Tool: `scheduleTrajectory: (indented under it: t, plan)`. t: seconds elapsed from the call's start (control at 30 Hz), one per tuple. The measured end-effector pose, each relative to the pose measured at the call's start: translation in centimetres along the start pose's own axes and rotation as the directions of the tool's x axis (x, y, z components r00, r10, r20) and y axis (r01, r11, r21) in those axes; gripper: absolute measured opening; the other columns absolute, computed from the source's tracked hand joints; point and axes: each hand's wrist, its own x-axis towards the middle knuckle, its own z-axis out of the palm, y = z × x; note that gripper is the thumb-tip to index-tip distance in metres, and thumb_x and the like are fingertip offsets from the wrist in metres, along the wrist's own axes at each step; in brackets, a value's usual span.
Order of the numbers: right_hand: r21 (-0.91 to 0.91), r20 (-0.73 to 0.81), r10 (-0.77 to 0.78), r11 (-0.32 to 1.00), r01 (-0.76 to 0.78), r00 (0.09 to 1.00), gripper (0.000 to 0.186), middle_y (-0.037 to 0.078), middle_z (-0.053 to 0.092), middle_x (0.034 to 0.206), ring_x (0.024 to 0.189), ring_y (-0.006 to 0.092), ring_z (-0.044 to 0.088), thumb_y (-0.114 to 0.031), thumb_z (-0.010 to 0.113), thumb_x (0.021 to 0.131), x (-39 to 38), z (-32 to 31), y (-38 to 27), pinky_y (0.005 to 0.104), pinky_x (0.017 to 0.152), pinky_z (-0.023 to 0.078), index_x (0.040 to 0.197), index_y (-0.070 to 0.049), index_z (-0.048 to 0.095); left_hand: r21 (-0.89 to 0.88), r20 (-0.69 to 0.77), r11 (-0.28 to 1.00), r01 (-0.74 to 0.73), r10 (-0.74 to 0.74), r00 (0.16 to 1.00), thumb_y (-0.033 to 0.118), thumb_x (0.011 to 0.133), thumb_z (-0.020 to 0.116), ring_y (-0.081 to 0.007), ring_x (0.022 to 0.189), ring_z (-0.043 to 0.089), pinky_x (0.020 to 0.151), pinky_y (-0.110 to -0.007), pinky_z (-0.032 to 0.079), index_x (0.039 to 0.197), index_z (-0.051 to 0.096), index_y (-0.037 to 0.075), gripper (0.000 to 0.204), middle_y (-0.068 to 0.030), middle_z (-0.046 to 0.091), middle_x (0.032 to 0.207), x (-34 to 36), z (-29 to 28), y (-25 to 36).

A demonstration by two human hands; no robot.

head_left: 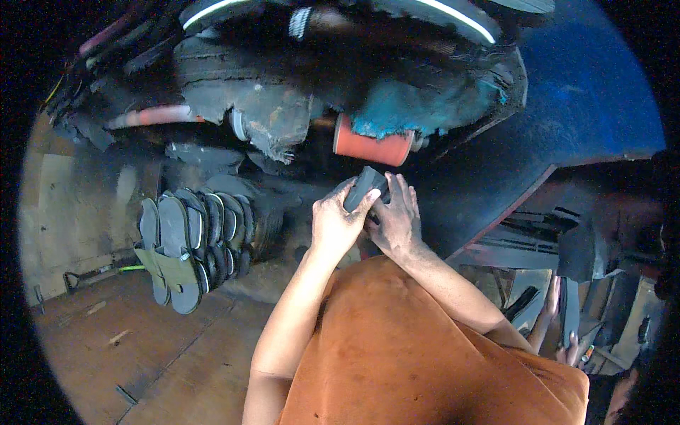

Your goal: The person repeatedly presses the soles of several sandals against a rotating grinding wheel to smooth their surfaces. They handle each sandal one at a time, rotating it to grind different edges, then place it back on a nearby stack before picking up the next.

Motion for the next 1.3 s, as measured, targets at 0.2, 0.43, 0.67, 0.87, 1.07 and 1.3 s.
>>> scheduleTrajectory:
  t: [0.2, 0.43, 0.67, 0.87, 1.07, 1.3]
  plan:
    - [0.118, 0.202, 0.099, 0.985, -0.124, 0.974, 0.064, 0.025, 0.053, 0.132, 0.128, 0.0486, 0.045, -0.027, 0.079, 0.072, 1.2, 1.2, 0.6, 0.0526, 0.110, 0.038, 0.130, -0.010, 0.057, 0.409, 0.045, 0.904, -0.123, 0.114, 0.992, 0.037, 0.090, 0.070, -0.0405, 0.070, 0.068, 0.060, -0.045, 0.054, 0.088, 0.068, 0.004, 0.033, -0.0198, 0.068, 0.075, 1.8, -0.4, 1.1]
    - [0.611, 0.144, -0.094, 0.792, -0.013, 0.985, 0.080, 0.032, 0.047, 0.128, 0.116, 0.0490, 0.049, -0.039, 0.079, 0.075, 0.8, 3.1, 1.6, 0.0531, 0.098, 0.045, 0.144, -0.015, 0.046, 0.544, 0.066, 0.826, -0.146, 0.131, 0.989, 0.041, 0.090, 0.068, -0.0408, 0.059, 0.066, 0.055, -0.046, 0.053, 0.072, 0.065, 0.002, 0.043, -0.0224, 0.064, 0.062, 2.7, 0.0, 0.8]
    - [0.554, 0.387, -0.092, 0.818, -0.152, 0.918, 0.085, 0.031, 0.048, 0.122, 0.115, 0.0489, 0.049, -0.048, 0.078, 0.078, 1.3, 0.8, 2.1, 0.0525, 0.098, 0.044, 0.149, -0.016, 0.042, 0.513, 0.065, 0.852, -0.104, 0.082, 0.995, 0.042, 0.091, 0.068, -0.0398, 0.056, 0.066, 0.054, -0.045, 0.053, 0.071, 0.067, 0.001, 0.045, -0.0226, 0.063, 0.060, 3.0, 0.5, 0.8]
    - [0.453, 0.360, -0.102, 0.888, -0.078, 0.927, 0.088, 0.031, 0.045, 0.129, 0.120, 0.0492, 0.046, -0.046, 0.080, 0.077, 1.4, 0.0, 1.5, 0.0513, 0.102, 0.043, 0.150, -0.015, 0.041, 0.393, -0.001, 0.914, -0.096, 0.105, 0.995, 0.039, 0.090, 0.068, -0.0395, 0.060, 0.067, 0.055, -0.046, 0.054, 0.074, 0.068, 0.001, 0.041, -0.0227, 0.064, 0.063, 2.0, 0.1, 1.3]
    - [0.465, 0.435, -0.052, 0.868, -0.175, 0.899, 0.079, 0.027, 0.053, 0.120, 0.118, 0.0445, 0.050, -0.052, 0.076, 0.080, 2.6, -2.7, 2.1, 0.0504, 0.104, 0.041, 0.140, -0.009, 0.050, 0.527, 0.079, 0.849, -0.033, -0.010, 0.997, 0.044, 0.090, 0.067, -0.0413, 0.068, 0.069, 0.063, -0.046, 0.056, 0.079, 0.068, 0.000, 0.046, -0.0241, 0.067, 0.069, 3.9, 1.3, 1.6]
    - [0.016, 0.193, 0.114, 0.993, -0.119, 0.975, 0.053, 0.027, 0.043, 0.129, 0.125, 0.0457, 0.043, -0.028, 0.073, 0.077, 1.5, -2.1, 0.2, 0.0553, 0.097, 0.045, 0.126, -0.014, 0.058, 0.083, 0.058, 0.995, -0.050, 0.045, 0.997, 0.031, 0.092, 0.070, -0.0206, 0.073, 0.073, 0.065, -0.035, 0.054, 0.104, 0.070, 0.003, 0.031, -0.0151, 0.069, 0.072, 1.0, -0.5, 2.4]
